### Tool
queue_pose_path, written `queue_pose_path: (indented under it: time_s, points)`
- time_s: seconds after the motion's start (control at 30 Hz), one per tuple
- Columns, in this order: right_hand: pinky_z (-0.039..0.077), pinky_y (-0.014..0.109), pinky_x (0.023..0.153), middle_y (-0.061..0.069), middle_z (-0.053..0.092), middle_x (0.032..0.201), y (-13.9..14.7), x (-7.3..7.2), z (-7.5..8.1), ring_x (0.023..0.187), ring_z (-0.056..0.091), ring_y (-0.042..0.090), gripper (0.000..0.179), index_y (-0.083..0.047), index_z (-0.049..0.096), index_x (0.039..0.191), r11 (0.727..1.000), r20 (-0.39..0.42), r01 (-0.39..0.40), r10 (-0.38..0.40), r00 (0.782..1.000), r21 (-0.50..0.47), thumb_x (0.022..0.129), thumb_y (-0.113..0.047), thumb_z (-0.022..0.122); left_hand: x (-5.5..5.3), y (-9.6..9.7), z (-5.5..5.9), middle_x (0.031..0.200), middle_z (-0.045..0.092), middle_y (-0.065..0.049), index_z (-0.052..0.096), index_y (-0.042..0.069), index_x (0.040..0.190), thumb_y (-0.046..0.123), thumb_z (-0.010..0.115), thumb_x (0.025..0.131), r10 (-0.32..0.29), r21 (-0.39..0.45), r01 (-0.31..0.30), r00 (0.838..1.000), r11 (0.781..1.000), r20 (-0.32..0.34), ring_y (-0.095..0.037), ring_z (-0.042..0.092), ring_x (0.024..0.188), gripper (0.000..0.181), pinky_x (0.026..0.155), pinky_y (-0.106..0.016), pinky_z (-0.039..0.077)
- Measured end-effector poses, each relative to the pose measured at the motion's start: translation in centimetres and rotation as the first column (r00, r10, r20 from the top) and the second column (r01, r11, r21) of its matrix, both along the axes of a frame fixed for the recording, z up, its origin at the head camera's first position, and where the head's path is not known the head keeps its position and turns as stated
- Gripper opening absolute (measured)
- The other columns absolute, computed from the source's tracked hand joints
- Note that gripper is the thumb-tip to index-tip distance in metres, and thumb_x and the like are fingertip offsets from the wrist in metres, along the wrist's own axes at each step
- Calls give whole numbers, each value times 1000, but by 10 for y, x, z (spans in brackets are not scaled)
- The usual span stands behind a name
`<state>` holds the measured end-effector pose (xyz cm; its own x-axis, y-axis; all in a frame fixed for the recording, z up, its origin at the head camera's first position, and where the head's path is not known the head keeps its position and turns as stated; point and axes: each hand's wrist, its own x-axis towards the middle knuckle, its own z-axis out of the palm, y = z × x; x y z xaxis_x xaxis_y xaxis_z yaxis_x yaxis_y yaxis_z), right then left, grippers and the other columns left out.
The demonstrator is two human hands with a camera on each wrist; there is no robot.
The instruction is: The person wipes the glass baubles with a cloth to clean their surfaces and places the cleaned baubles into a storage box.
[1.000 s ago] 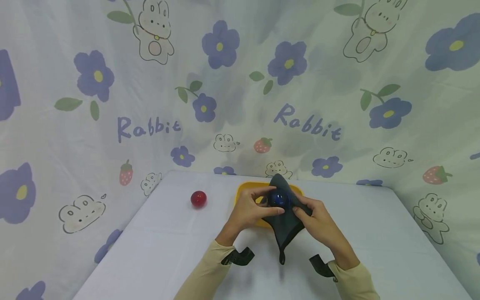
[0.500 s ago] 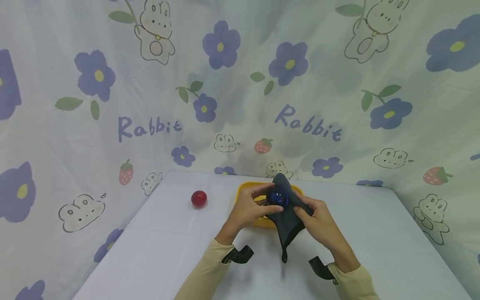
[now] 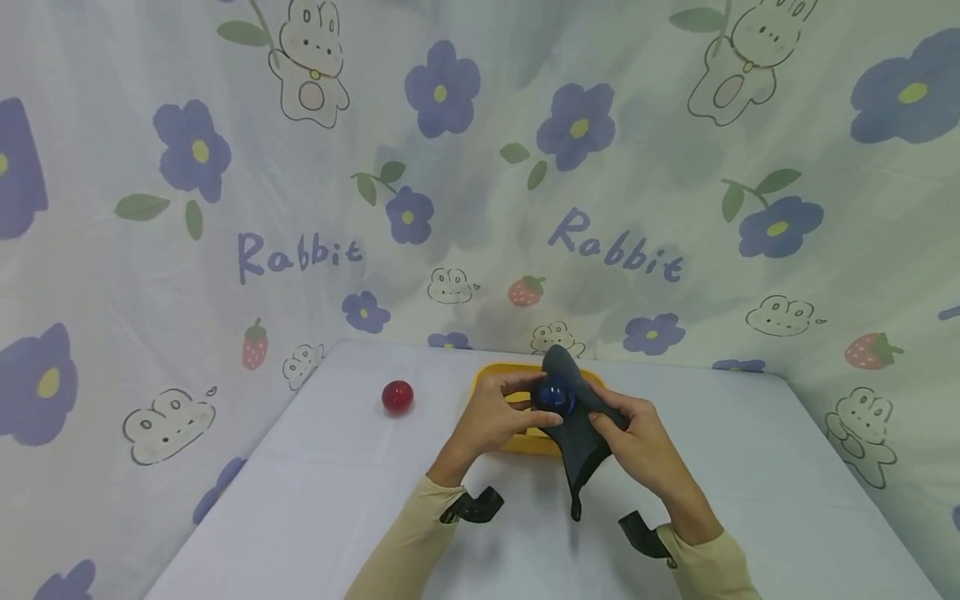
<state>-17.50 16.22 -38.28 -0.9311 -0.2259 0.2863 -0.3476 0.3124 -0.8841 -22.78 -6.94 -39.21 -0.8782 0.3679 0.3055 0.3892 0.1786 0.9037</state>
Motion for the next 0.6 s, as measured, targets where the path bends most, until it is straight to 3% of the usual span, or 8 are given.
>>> queue_pose_path:
  time_s: [0.33, 0.5, 0.6]
  points:
    - [60, 22, 88, 29, 59, 144, 2, 0, 1, 115, 71, 33, 48, 4, 51, 149, 999, 32, -12, 13, 999, -29, 101, -1, 55, 1, -3, 1, 130, 73, -12, 70, 5, 132, 14, 91, 78, -24, 17, 23, 1000, 1000, 15, -28, 76, 106, 59, 68, -29, 65]
    - [56, 19, 94, 21, 53, 153, 7, -2, 2, 128, 63, 35, 49, -2, 49, 151, 999, 39, -14, 15, 999, -47, 103, -5, 56, -1, -6, 1, 130, 73, -12, 70, 8, 132, 16, 91, 78, -19, 13, 19, 999, 1000, 35, -25, 79, 96, 59, 66, -39, 66]
    - [53, 16, 96, 17, 51, 156, 12, -2, 5, 135, 57, 35, 48, -5, 50, 152, 998, 52, 9, -7, 999, -57, 104, -9, 57, -5, -8, 0, 129, 73, -11, 72, 9, 131, 17, 91, 78, -20, 17, 20, 999, 1000, 35, -24, 77, 95, 56, 73, -41, 67]
